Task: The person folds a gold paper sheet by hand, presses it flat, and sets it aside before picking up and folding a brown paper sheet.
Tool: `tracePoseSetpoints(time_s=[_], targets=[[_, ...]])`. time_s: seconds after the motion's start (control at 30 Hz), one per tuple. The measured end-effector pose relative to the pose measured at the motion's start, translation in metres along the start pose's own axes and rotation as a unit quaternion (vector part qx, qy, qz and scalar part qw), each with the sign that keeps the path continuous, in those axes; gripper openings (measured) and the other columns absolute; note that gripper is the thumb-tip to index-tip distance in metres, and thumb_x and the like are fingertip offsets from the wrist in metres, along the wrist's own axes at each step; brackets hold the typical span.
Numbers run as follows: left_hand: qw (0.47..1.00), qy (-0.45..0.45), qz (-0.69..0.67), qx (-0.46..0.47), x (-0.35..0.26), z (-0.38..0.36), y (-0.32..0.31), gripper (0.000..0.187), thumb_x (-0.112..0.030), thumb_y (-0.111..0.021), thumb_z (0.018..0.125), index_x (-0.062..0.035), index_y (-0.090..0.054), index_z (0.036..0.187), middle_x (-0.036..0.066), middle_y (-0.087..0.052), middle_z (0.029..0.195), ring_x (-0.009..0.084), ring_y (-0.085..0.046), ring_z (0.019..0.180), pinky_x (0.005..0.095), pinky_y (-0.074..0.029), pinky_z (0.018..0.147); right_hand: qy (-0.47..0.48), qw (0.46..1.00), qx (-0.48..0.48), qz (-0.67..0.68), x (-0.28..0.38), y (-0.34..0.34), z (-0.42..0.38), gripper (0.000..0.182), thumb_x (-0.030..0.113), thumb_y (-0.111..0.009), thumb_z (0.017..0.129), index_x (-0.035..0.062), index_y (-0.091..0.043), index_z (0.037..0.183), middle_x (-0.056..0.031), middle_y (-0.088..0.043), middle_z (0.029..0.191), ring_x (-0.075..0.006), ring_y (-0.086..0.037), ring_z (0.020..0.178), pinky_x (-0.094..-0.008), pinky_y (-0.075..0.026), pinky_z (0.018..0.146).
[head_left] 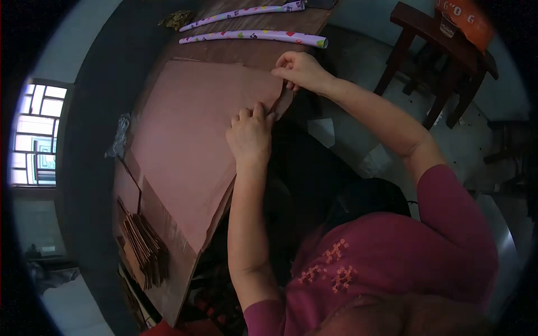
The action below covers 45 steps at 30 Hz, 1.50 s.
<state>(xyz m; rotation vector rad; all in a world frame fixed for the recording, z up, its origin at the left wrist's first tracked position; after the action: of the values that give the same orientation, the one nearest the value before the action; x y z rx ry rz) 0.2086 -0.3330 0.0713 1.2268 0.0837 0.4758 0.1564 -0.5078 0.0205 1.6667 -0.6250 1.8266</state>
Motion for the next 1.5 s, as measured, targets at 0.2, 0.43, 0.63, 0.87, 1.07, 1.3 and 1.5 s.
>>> tracePoseSetpoints(time_s=[0.2, 0.43, 0.63, 0.87, 1.07, 1.3, 1.5], targets=[[0.999, 0.010, -0.046, 0.006, 0.002, -0.001, 0.001, 0.037, -0.041, -0.065, 0.090, -0.0122, -0.066, 0.115, 0.012, -0.064, 0.107, 0.0292, -0.063, 0.098, 0.0415, -0.052, 0.077, 0.049, 0.995, 0.005, -0.092, -0.001, 0.001, 0.006, 0.019, 0.009, -0.065, 0.089, -0.0004, -0.061, 0.105, -0.0031, -0.062, 0.073, -0.0078, -0.058, 0.058, -0.0231, -0.049, 0.049], [0.996, 0.049, -0.076, 0.009, 0.017, -0.028, 0.003, 0.051, -0.044, -0.064, 0.092, -0.0118, -0.057, 0.130, 0.017, -0.054, 0.129, 0.0347, -0.054, 0.116, 0.0478, -0.046, 0.091, 0.049, 0.992, 0.041, -0.111, -0.007, 0.002, 0.005, 0.030, 0.014, -0.062, 0.090, 0.0048, -0.060, 0.119, -0.0066, -0.066, 0.089, -0.0140, -0.061, 0.069, -0.0285, -0.051, 0.060], [0.992, 0.103, -0.074, -0.024, 0.050, -0.075, -0.006, 0.054, -0.042, -0.067, 0.089, -0.0111, -0.056, 0.132, 0.016, -0.055, 0.123, 0.0318, -0.053, 0.115, 0.0448, -0.044, 0.089, 0.003, 0.989, 0.066, -0.131, -0.034, 0.012, 0.028, 0.027, 0.015, -0.060, 0.093, 0.0071, -0.060, 0.119, 0.0012, -0.059, 0.082, -0.0077, -0.053, 0.065, -0.0239, -0.044, 0.056], [0.988, 0.139, -0.044, -0.039, 0.096, -0.126, 0.004, 0.057, -0.048, -0.064, 0.089, -0.0116, -0.055, 0.133, 0.016, -0.055, 0.124, 0.0334, -0.053, 0.116, 0.0462, -0.043, 0.092, 0.019, 0.986, 0.067, -0.150, -0.025, 0.008, 0.026, 0.028, 0.014, -0.059, 0.092, 0.0047, -0.060, 0.118, 0.0031, -0.055, 0.079, -0.0054, -0.050, 0.063, -0.0233, -0.041, 0.054], [0.990, 0.123, -0.059, -0.032, 0.116, -0.132, 0.015, 0.070, -0.065, -0.056, 0.088, -0.0125, -0.055, 0.134, 0.015, -0.056, 0.126, 0.0326, -0.052, 0.121, 0.0474, -0.041, 0.099, -0.004, 0.993, 0.038, -0.109, -0.003, 0.009, 0.023, 0.030, 0.012, -0.060, 0.090, 0.0034, -0.059, 0.119, 0.0027, -0.055, 0.079, -0.0051, -0.048, 0.061, -0.0229, -0.038, 0.053], [0.996, 0.040, -0.073, -0.031, 0.107, -0.131, 0.034, 0.066, -0.063, -0.061, 0.086, -0.0147, -0.058, 0.131, 0.011, -0.059, 0.125, 0.0296, -0.054, 0.121, 0.0457, -0.041, 0.101, -0.049, 0.996, 0.032, -0.072, -0.006, 0.017, 0.028, 0.027, 0.012, -0.061, 0.091, 0.0033, -0.061, 0.117, 0.0019, -0.055, 0.081, -0.0062, -0.048, 0.062, -0.0235, -0.038, 0.052], [0.985, 0.034, -0.170, 0.022, 0.116, -0.140, 0.021, 0.050, -0.044, -0.067, 0.088, -0.0126, -0.061, 0.126, 0.011, -0.061, 0.128, 0.0336, -0.058, 0.116, 0.0484, -0.044, 0.100, -0.048, 0.998, 0.037, 0.007, 0.001, 0.013, 0.019, 0.021, 0.011, -0.063, 0.091, 0.0043, -0.062, 0.110, 0.0015, -0.057, 0.080, -0.0080, -0.051, 0.066, -0.0249, -0.040, 0.053]])
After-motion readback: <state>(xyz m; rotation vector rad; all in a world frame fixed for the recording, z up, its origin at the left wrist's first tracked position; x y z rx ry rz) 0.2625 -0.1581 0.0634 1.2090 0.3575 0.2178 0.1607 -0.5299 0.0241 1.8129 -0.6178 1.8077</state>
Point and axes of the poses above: each hand's wrist, its own z-axis towards the middle knuckle, its own y-axis out of the back of the hand, x = y × z, the point moved 9 cm from there along z, towards the middle knuckle
